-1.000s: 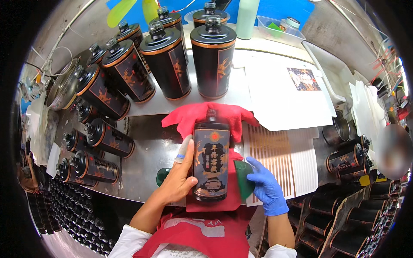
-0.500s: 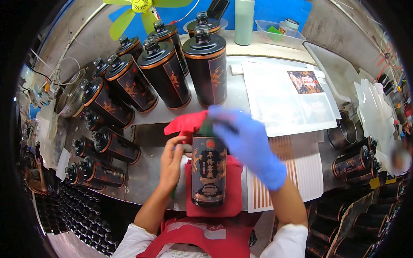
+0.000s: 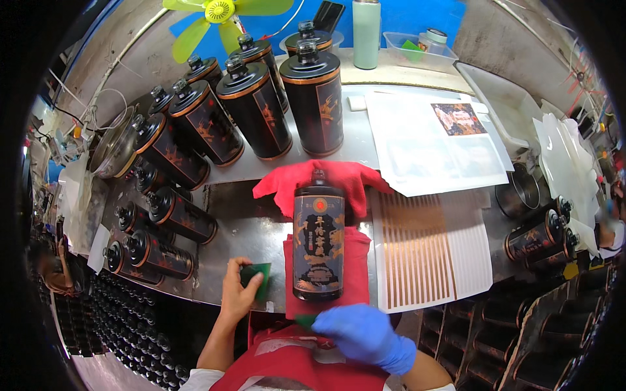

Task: The person applies printed labels and gold foil strips to black cylindrical containers. They smooth each label with a green squeegee, then apply and smooth a gold strip around the top and bottom rims before placing the finished container aside.

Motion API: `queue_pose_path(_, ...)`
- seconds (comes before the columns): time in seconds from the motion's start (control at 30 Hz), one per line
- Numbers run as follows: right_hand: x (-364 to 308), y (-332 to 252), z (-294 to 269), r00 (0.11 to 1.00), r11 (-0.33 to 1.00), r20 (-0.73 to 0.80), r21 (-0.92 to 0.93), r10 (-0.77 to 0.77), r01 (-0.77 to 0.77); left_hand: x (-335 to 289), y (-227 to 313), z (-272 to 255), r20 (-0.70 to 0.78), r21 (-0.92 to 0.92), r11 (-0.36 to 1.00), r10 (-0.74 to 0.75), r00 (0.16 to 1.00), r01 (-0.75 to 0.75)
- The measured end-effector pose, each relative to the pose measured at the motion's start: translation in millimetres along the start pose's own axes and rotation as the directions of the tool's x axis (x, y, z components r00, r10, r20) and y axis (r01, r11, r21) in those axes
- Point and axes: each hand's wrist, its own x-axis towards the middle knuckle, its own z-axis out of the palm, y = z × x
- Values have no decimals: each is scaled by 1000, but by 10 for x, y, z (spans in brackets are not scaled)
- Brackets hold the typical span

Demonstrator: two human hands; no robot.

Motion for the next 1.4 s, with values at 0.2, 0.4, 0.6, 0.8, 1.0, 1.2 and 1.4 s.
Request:
queue_pose_path(0.2, 443, 285, -63, 760, 918, -518, 275, 392, -285, 340, 757, 207, -231, -450, 865, 128, 965, -222)
queue_pose_path(0.4, 917, 436, 42, 761, 886, -466, 340, 450, -316, 799, 1223, 559, -182, -361, 902, 182, 966, -237)
queue_pose_path(0.6, 638, 900, 52, 663, 683, -376, 671, 648, -287, 871, 693, 686, -204, -619, 769, 39, 978, -160)
queue_pose_path(0.8, 367, 1146, 46, 623, 616, -295, 683, 725, -393, 863, 414, 669, -193, -571, 815, -14, 981, -101)
queue_pose_path(1.0, 708, 282, -37, 814, 916, -443, 46, 375, -397, 494, 1104, 471, -273, -297, 894, 258, 927, -336)
queue_pose_path(1.2, 406, 571, 60, 706, 745, -352, 553, 614, -372, 436, 774, 549, -203, -438, 876, 122, 971, -202)
queue_pose_path(1.4, 153, 1013, 130, 678, 719, -332, 548, 656, -427, 442, 270, 640, -219, -413, 897, 68, 973, -156)
